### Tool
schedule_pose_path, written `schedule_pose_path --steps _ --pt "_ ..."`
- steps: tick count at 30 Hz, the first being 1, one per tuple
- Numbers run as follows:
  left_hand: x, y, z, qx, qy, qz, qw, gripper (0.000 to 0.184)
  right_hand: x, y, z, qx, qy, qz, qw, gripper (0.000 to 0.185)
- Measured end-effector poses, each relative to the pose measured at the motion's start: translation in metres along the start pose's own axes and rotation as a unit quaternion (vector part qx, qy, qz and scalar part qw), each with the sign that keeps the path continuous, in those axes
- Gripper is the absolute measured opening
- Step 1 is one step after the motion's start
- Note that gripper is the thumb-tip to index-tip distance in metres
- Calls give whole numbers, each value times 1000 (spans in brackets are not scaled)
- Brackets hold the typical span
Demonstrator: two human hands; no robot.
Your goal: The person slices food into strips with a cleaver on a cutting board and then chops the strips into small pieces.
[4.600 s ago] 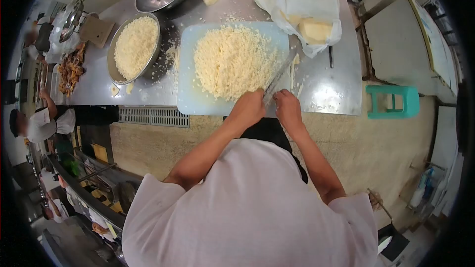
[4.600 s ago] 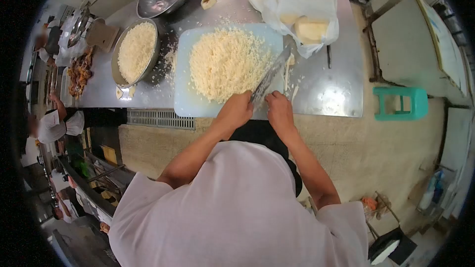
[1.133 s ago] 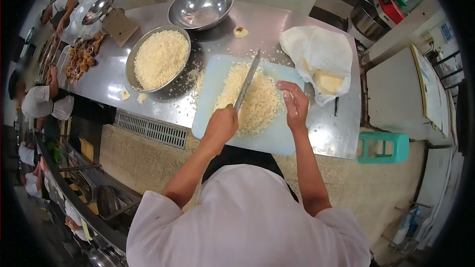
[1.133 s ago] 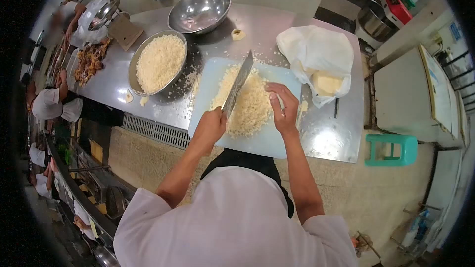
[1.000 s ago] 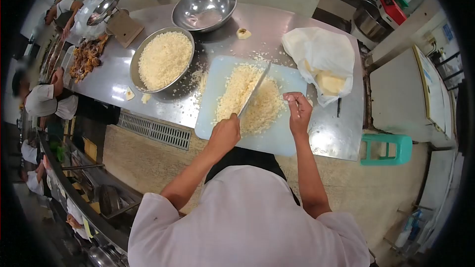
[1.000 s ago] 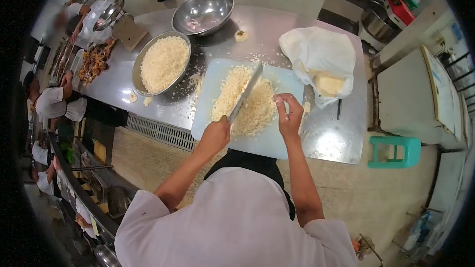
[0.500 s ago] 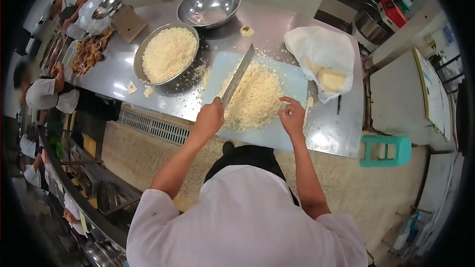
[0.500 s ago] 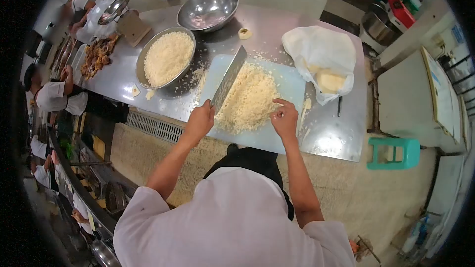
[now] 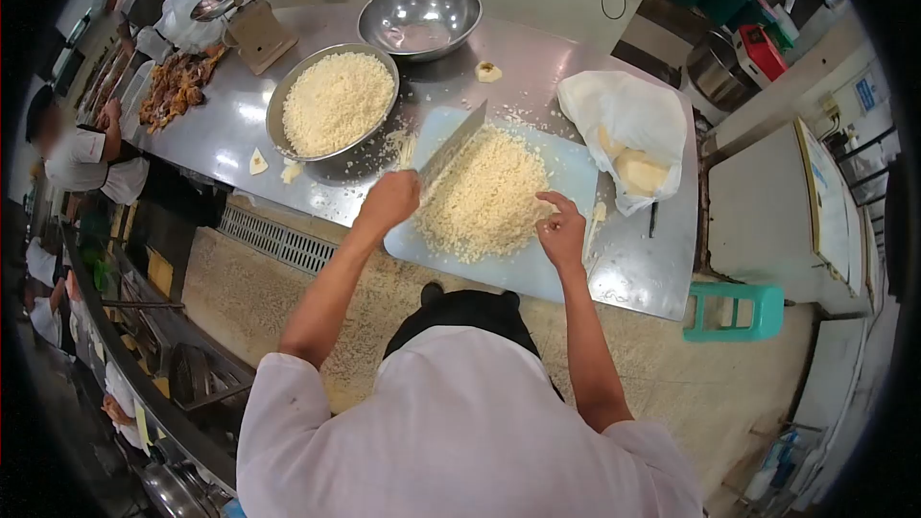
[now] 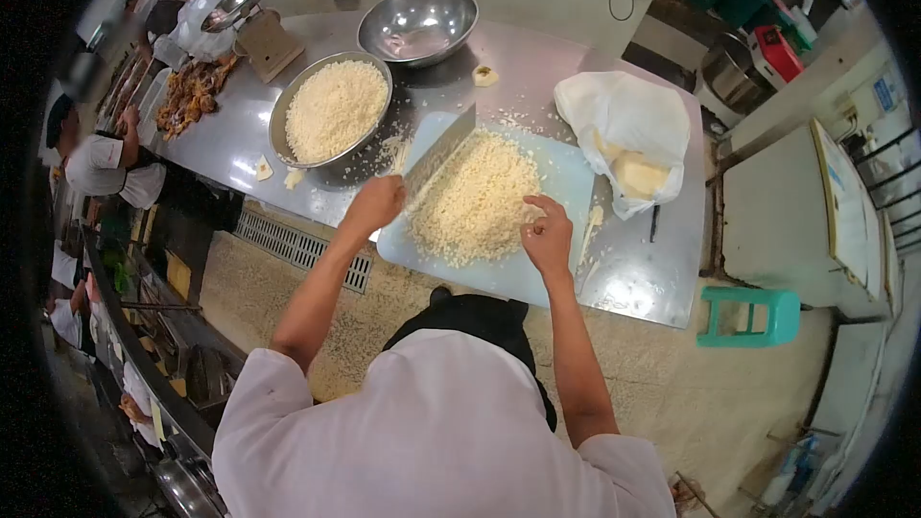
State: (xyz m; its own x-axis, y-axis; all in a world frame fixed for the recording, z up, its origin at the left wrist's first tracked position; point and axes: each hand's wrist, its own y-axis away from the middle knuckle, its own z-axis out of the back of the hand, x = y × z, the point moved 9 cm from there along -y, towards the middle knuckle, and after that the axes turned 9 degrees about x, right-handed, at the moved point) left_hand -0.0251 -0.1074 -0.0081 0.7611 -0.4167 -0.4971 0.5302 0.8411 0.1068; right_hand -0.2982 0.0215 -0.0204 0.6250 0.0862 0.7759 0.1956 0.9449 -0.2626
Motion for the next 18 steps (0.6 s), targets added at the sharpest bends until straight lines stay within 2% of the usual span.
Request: schedule_pose_path --steps 1,3,5,8,10,11,13,15,17,18 --pt "-2 -4 13 -19 -6 8 1000 18 -2 2 0 2 1 3 1000 10" --pt "7 -29 21 -43 -47 9 998 16 -19 7 -2 20 -27 -59 998 6" --pt "16 -48 12 -67 -86 10 994 15 -11 9 -3 9 -24 -31 999 4" --pt "0 -67 -13 -50 -141 -7 989 13 4 4 0 -23 -9 10 1000 2" --pt "-37 -51 -41 31 -132 -109 985 13 6 2 -3 -38 -1 16 999 6" --pt "-39 -44 -40 33 -130 -103 985 13 4 -1 -4 -45 -10 17 999 9" --pt "-52 -32 -40 89 -131 -148 976 17 -1 -15 -6 -48 -20 24 998 13" --pt "-42 -9 -28 68 -102 -127 984 19 -9 -29 -4 -45 -12 38 998 21" --pt "-16 27 0 -42 51 -104 992 22 -28 -46 -1 -38 -15 30 999 24" --pt "5 46 2 -5 158 0 987 22 -38 -52 0 -32 -14 26 999 28"
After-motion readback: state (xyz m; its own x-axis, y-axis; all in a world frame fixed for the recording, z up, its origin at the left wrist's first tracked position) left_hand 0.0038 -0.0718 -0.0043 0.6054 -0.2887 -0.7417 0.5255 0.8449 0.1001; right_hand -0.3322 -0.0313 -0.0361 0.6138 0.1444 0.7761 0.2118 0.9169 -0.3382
